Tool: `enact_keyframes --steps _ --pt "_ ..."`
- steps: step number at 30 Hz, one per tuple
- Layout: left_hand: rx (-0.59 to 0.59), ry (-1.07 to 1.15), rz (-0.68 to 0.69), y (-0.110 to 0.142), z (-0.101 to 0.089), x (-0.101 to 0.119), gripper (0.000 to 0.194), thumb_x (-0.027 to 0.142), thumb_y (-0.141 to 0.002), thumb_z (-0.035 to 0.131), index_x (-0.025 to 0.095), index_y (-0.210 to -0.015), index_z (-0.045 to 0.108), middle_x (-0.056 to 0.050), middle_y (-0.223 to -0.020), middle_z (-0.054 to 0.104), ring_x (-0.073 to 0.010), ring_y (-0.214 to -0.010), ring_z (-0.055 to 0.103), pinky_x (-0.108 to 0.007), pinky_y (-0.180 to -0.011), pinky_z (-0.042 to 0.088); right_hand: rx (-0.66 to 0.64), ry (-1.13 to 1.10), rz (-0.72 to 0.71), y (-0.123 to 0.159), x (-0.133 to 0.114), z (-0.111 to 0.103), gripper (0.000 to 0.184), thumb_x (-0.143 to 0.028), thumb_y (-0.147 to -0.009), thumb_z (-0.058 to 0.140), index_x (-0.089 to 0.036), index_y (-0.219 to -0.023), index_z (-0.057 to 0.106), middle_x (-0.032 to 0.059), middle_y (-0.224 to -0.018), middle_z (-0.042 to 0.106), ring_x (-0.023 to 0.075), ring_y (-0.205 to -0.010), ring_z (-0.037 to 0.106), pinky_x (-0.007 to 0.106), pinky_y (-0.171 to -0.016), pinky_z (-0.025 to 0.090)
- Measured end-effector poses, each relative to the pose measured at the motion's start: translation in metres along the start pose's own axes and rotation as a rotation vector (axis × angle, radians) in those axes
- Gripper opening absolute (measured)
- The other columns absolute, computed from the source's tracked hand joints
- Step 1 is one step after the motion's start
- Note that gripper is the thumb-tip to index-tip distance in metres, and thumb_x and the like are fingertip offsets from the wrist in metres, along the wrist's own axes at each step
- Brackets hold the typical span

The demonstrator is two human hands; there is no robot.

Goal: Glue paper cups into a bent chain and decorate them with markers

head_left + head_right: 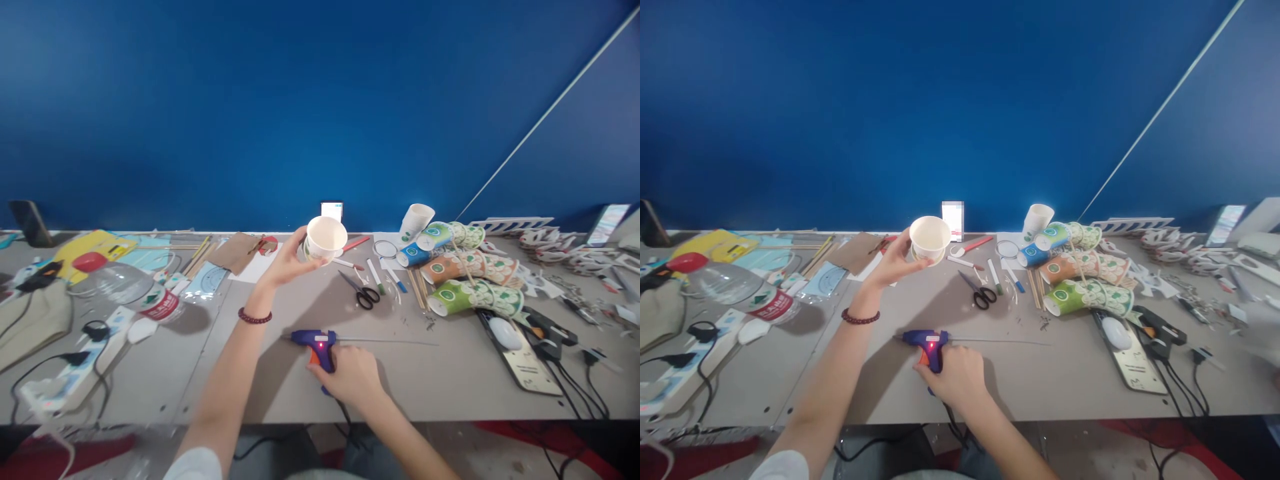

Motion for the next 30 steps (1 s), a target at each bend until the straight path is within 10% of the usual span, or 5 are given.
enact_keyframes --steps 14,21,30 --pt "0.148 0.08 -0.006 0.0 -0.027 0.006 0.067 0.039 -0.067 0.078 0.022 -0.126 0.05 -0.013 -0.125 0.059 -0.0265 -0.114 0.055 -0.039 -0.093 0.048 -0.044 -0.558 0.089 0.017 0.033 0.011 0.03 -0.043 -0.076 0.062 -0.019 -0.062 0.049 -0.0054 -0.052 0.044 0.0094 -0.048 0.038 0.022 -0.048 0.024" --pt "0.322 0.257 -0.068 0.004 -0.062 -0.002 0.058 0.037 -0.069 0.077 0.024 -0.12 0.052 -0.008 -0.101 0.065 -0.0193 -0.08 0.064 -0.033 -0.065 0.054 -0.094 -1.17 0.208 0.038 0.05 0.012 0.036 -0.047 -0.072 0.066 -0.016 -0.089 0.063 0.0029 -0.079 0.064 0.0138 -0.066 0.055 0.022 -0.057 0.041" --pt "0.242 0.308 -0.365 0.008 -0.022 -0.036 0.063 0.043 -0.065 0.076 0.018 -0.117 0.052 -0.01 -0.109 0.064 -0.0232 -0.094 0.063 -0.035 -0.077 0.051 0.054 -1.465 0.426 0.031 0.058 0.003 0.039 -0.044 -0.061 0.076 -0.019 -0.088 0.063 -0.0015 -0.069 0.059 0.0112 -0.058 0.05 0.021 -0.05 0.039"
Point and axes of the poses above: each hand's wrist, its own y-axis away from the middle knuckle, its own z-axis out of the palm, x = y × z, the point moved 2 cm from there along -y, towards the middle knuckle
